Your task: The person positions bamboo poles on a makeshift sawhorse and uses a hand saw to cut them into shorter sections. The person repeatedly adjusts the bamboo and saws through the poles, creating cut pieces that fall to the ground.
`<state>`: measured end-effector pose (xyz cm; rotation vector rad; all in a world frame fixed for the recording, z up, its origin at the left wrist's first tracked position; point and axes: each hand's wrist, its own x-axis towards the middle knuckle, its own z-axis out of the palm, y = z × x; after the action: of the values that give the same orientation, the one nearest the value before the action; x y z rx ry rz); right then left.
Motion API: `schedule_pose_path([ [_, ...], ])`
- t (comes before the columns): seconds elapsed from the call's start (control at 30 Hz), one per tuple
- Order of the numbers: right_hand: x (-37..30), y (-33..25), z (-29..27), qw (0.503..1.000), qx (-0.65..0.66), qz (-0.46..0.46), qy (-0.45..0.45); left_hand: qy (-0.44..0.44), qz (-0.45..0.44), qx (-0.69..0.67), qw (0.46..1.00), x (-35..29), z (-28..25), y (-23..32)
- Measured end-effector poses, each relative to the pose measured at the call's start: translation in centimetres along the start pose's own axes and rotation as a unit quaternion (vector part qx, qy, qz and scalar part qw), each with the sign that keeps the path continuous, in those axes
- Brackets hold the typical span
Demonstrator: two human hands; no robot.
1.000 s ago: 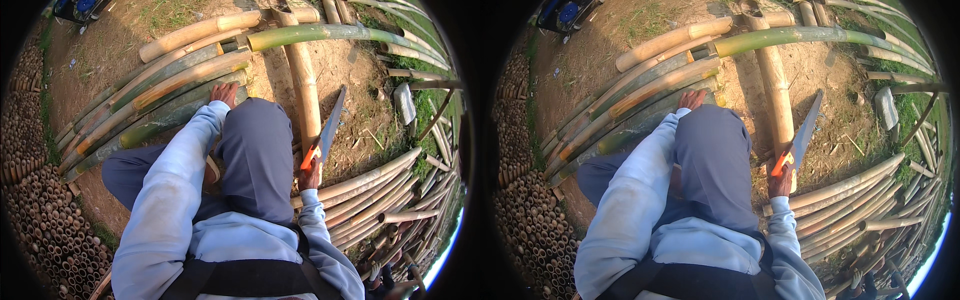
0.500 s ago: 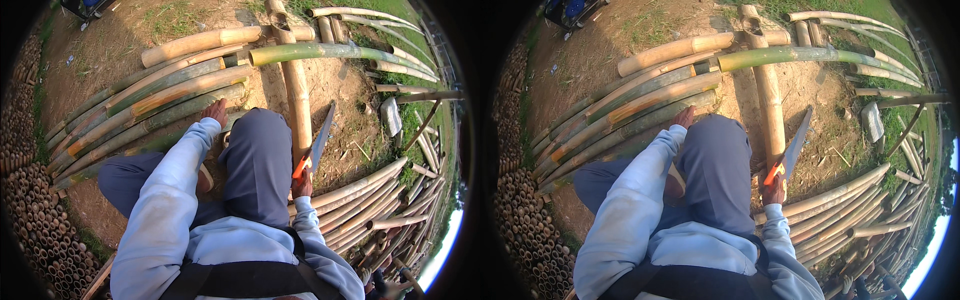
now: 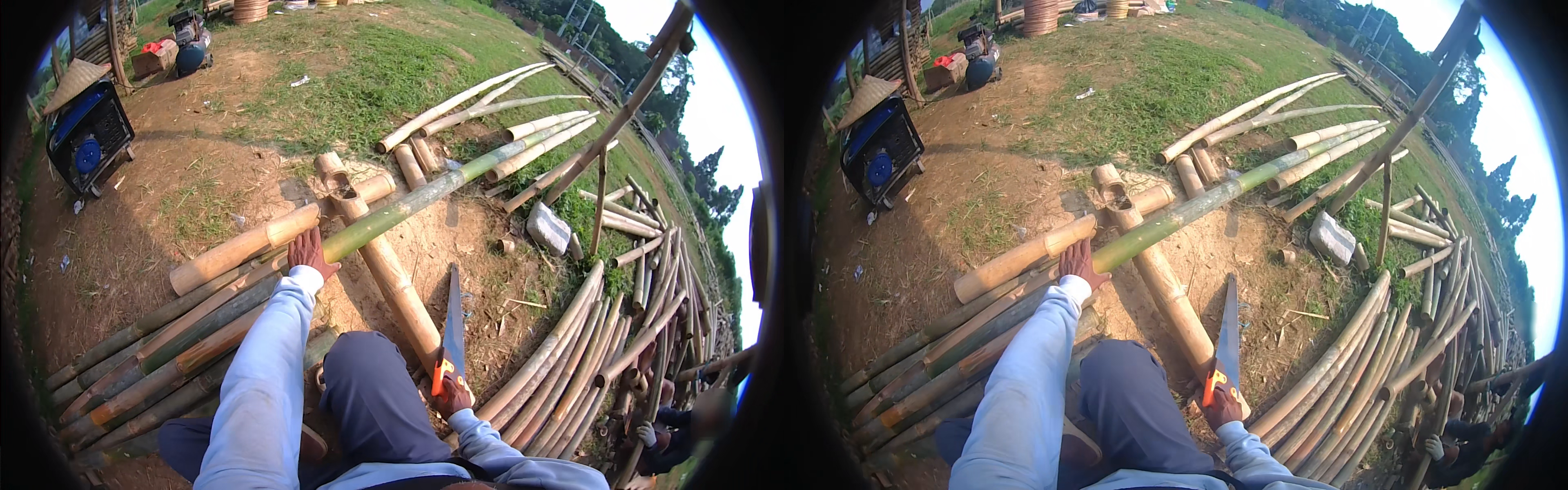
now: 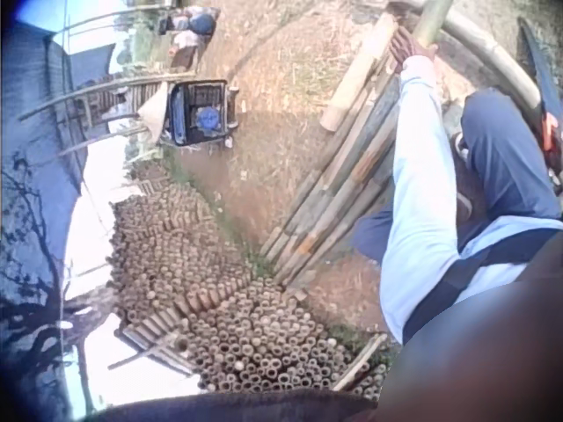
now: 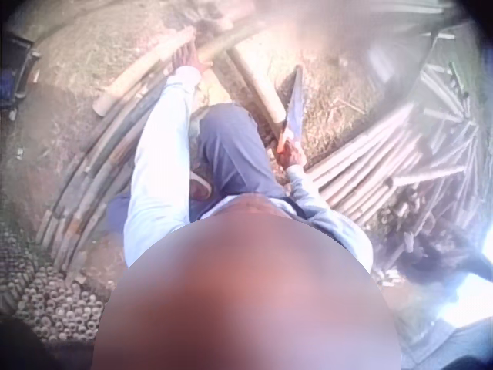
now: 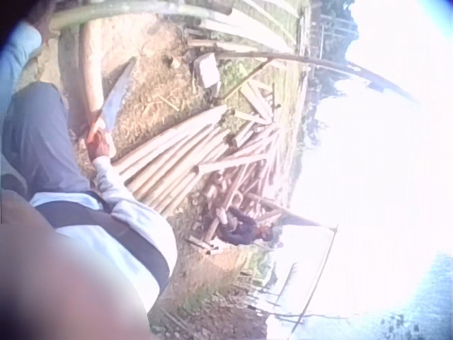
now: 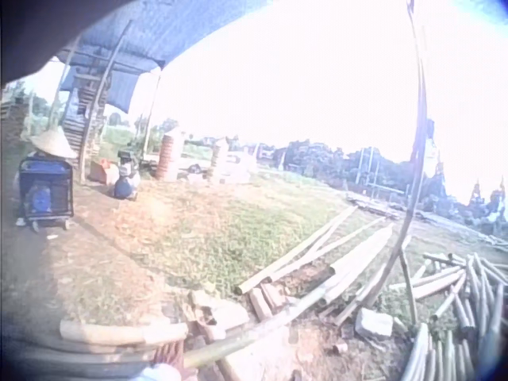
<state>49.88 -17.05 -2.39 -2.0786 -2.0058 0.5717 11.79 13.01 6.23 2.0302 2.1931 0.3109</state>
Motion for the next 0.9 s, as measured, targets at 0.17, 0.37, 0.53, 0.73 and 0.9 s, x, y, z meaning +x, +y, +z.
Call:
schedule_pose_path([
  [0.17, -0.1, -0.1, 0.2, 1.0, -0.022, 0.008, 0.016, -0.074, -0.034, 0.056, 0.995, 2.2, 2.1, 0.2],
  [0.37, 1.2, -0.1, 0.2, 0.99, -0.066, 0.084, -0.09, -0.119, -0.038, 0.034, 0.992, 3.3, 5.4, -1.4],
  [0.53, 1.5, -0.2, -0.2, 0.991, -0.085, 0.061, -0.085, -0.125, -0.003, 0.042, 0.991, 2.4, 3.4, -0.8],
  [0.73, 0.6, -0.1, -0.2, 0.993, -0.068, 0.053, -0.08, -0.068, 0.039, 0.051, 0.996, -2.6, -3.1, -0.2],
  [0.9, 0.3, 0.7, 1.0, 0.993, -0.04, 0.075, -0.081, -0.1, -0.002, 0.112, 0.989, -7.5, -7.0, -5.8],
])
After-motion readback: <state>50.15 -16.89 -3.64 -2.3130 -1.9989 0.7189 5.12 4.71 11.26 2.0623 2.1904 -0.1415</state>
